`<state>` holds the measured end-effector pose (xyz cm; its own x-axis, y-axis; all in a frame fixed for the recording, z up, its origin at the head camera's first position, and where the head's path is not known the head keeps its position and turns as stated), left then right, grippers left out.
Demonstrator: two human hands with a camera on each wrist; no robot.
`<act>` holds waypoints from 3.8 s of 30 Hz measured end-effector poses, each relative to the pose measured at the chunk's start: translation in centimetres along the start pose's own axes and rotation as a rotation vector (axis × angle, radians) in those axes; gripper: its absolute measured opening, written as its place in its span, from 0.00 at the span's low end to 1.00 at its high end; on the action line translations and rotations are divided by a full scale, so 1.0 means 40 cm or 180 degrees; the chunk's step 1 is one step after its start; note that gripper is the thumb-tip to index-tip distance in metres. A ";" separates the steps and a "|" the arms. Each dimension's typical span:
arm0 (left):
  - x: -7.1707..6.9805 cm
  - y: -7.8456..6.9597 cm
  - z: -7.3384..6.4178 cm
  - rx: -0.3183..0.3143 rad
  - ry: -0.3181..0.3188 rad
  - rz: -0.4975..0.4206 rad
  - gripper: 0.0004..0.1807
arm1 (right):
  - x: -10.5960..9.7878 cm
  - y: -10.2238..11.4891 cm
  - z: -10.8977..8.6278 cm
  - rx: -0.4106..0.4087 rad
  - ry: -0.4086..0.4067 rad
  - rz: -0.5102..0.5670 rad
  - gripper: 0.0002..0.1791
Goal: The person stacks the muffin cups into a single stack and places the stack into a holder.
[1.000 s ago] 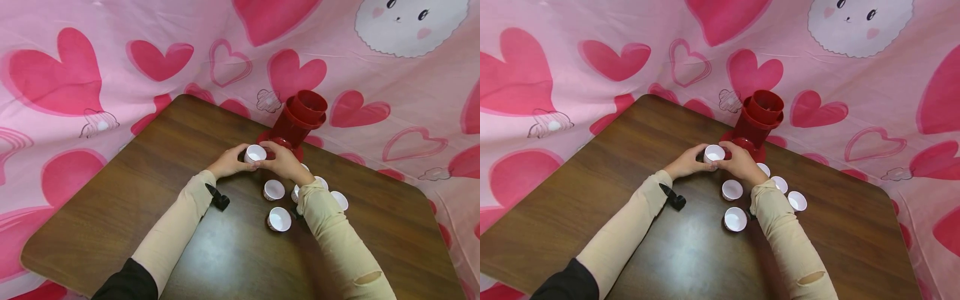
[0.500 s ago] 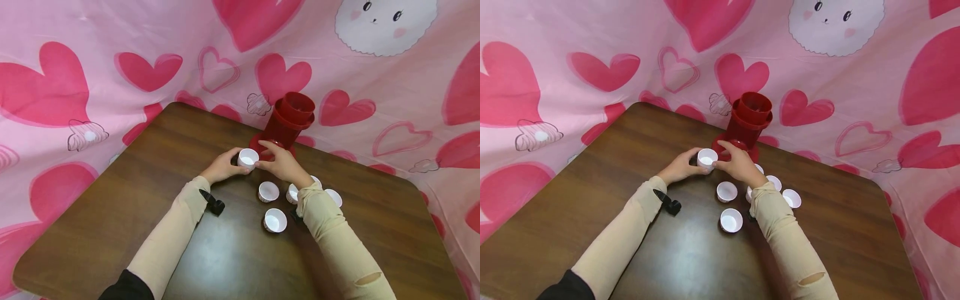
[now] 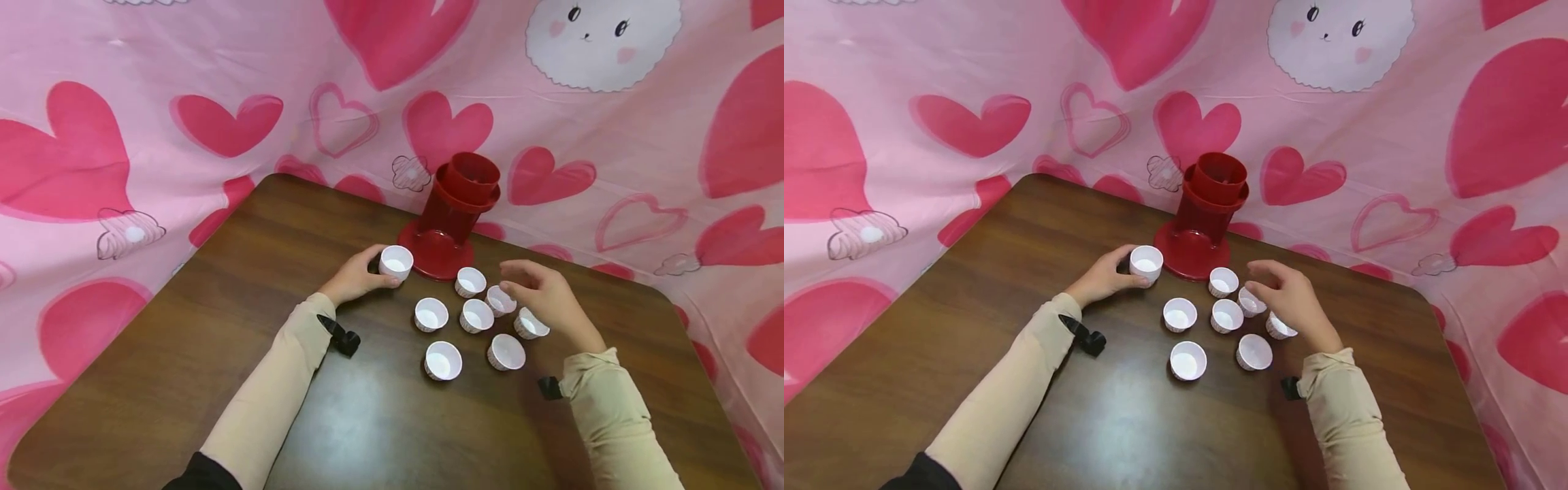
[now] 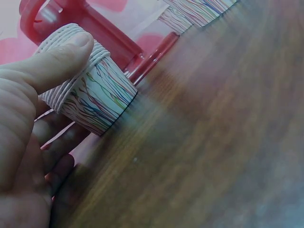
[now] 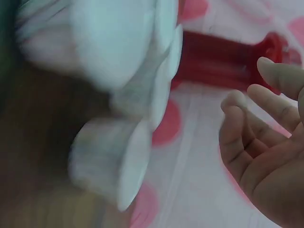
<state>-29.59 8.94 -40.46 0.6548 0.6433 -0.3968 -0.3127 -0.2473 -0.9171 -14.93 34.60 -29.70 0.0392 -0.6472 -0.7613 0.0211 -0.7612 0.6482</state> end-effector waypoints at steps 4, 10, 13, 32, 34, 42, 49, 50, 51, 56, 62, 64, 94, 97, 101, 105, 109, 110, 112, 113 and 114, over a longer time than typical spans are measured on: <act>-0.002 0.000 -0.003 0.0004 -0.0012 -0.0004 0.40 | -0.030 -0.083 -0.062 0.0272 -0.0139 -0.0078 0.22; 0.002 -0.001 -0.005 0.0043 -0.0009 -0.0006 0.40 | -0.033 -0.204 -0.143 0.0597 -0.0139 0.0152 0.27; 0.001 -0.005 -0.008 0.0047 -0.0004 -0.0028 0.40 | -0.010 -0.249 -0.168 0.0662 0.0043 0.0517 0.34; -0.010 -0.002 -0.002 0.0057 -0.0017 -0.0029 0.40 | 0.052 -0.291 -0.163 0.0742 0.0375 0.0823 0.47; -0.010 -0.002 -0.001 0.0064 -0.0014 -0.0019 0.40 | 0.055 -0.293 -0.160 0.0751 0.0368 0.0823 0.47; -0.009 -0.013 -0.003 0.0080 -0.0009 -0.0030 0.40 | 0.057 -0.297 -0.162 0.0810 0.0301 0.0719 0.41; -0.004 -0.008 -0.003 0.0036 0.0000 -0.0005 0.40 | 0.053 -0.299 -0.166 0.0800 0.0226 0.0783 0.40; -0.004 -0.007 -0.003 0.0030 0.0000 0.0000 0.40 | 0.052 -0.299 -0.167 0.0796 0.0215 0.0800 0.40; -0.004 -0.006 -0.003 0.0023 0.0001 0.0003 0.40 | 0.052 -0.300 -0.169 0.0803 0.0195 0.0822 0.40; -0.003 -0.004 -0.004 0.0030 0.0003 -0.0005 0.41 | 0.047 -0.302 -0.173 0.0789 0.0075 0.0970 0.38; -0.002 -0.006 -0.006 0.0027 0.0016 0.0010 0.41 | 0.029 -0.293 -0.173 0.0621 -0.0102 0.0974 0.34; -0.002 -0.007 -0.006 0.0024 0.0016 0.0017 0.41 | 0.023 -0.290 -0.173 0.0579 -0.0152 0.0964 0.33; -0.002 -0.005 -0.013 -0.0006 -0.0008 -0.0001 0.39 | -0.010 -0.022 -0.059 -0.0051 -0.0073 0.0875 0.31; -0.002 -0.003 -0.014 0.0008 -0.0013 0.0001 0.39 | -0.007 0.004 -0.040 -0.0037 -0.0075 0.0719 0.31; -0.004 -0.008 -0.016 0.0025 -0.0023 -0.0018 0.40 | -0.001 0.041 -0.015 -0.0074 -0.0048 0.0584 0.30; -0.003 -0.011 -0.014 0.0010 -0.0014 -0.0010 0.40 | 0.010 0.070 0.008 -0.0084 0.0019 0.0544 0.30; -0.002 -0.011 -0.012 -0.0007 -0.0002 -0.0014 0.40 | 0.028 0.100 0.032 -0.0104 0.0099 0.0605 0.29; -0.002 -0.010 -0.012 -0.0003 -0.0006 -0.0015 0.40 | 0.033 0.107 0.039 -0.0122 0.0113 0.0621 0.29; -0.004 -0.010 -0.012 0.0007 -0.0019 -0.0015 0.40 | 0.042 0.124 0.052 -0.0167 0.0143 0.0660 0.29; -0.004 -0.010 -0.012 0.0015 -0.0024 -0.0017 0.40 | 0.046 0.131 0.059 -0.0186 0.0152 0.0657 0.28; -0.005 -0.010 -0.012 0.0024 -0.0029 -0.0017 0.40 | 0.050 0.139 0.065 -0.0206 0.0159 0.0642 0.28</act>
<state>-29.28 8.57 -40.03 0.6500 0.6513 -0.3916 -0.3146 -0.2384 -0.9188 -17.33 28.97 -27.64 0.0985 -0.7821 -0.6153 0.0718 -0.6111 0.7883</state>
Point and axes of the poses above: each hand's wrist, its own z-axis towards the middle knuckle, its own x-axis out of the palm, y = z × x, the point moved 10 cm from there along z, towards the middle knuckle, and after that the axes turned 8 degrees about y, right-handed, at the moved point
